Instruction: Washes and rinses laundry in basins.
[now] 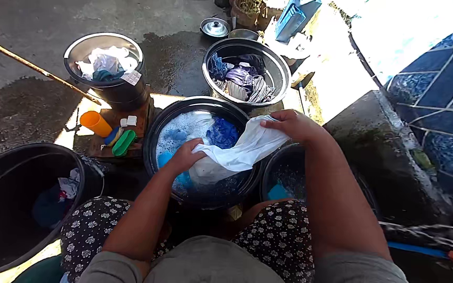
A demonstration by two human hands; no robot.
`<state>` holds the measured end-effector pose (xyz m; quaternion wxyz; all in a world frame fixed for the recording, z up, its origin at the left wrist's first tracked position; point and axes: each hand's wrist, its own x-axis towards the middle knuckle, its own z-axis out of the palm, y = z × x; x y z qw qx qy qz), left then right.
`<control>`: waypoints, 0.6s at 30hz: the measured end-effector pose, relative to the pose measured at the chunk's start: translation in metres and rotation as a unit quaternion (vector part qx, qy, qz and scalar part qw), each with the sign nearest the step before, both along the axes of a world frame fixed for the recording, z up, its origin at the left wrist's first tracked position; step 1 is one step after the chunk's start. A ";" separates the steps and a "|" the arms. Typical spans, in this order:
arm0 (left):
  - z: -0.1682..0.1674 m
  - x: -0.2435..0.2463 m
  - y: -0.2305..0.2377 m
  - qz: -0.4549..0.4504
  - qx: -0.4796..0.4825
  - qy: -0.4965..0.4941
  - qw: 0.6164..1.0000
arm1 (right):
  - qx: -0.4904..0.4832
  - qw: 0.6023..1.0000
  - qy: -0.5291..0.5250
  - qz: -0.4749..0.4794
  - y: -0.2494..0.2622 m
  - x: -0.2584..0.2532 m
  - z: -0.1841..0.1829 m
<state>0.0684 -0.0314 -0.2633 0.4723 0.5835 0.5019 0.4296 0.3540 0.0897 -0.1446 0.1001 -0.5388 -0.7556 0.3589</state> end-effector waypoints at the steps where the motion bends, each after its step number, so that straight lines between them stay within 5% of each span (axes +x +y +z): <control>1: 0.003 -0.006 0.008 0.036 0.007 -0.014 0.999 | -0.005 0.999 0.008 -0.040 0.016 0.008 -0.026; 4: -0.015 -0.035 0.032 0.132 -0.046 0.101 0.985 | 0.022 0.979 -0.031 -0.198 0.039 0.009 -0.111; 7: -0.068 -0.047 0.036 0.220 -0.151 0.228 0.937 | -0.007 0.980 -0.045 -0.192 0.020 -0.028 -0.177; 9: -0.112 -0.030 0.025 0.145 -0.227 0.227 0.936 | -0.057 0.994 -0.040 -0.090 -0.008 -0.062 -0.229; 12: -0.170 -0.001 0.002 -0.096 -0.260 0.330 0.902 | -0.184 0.976 -0.105 0.040 -0.064 -0.112 -0.270; 18: -0.175 0.009 -0.018 -0.216 -0.264 0.446 0.827 | -0.181 0.955 -0.217 0.087 -0.107 -0.124 -0.276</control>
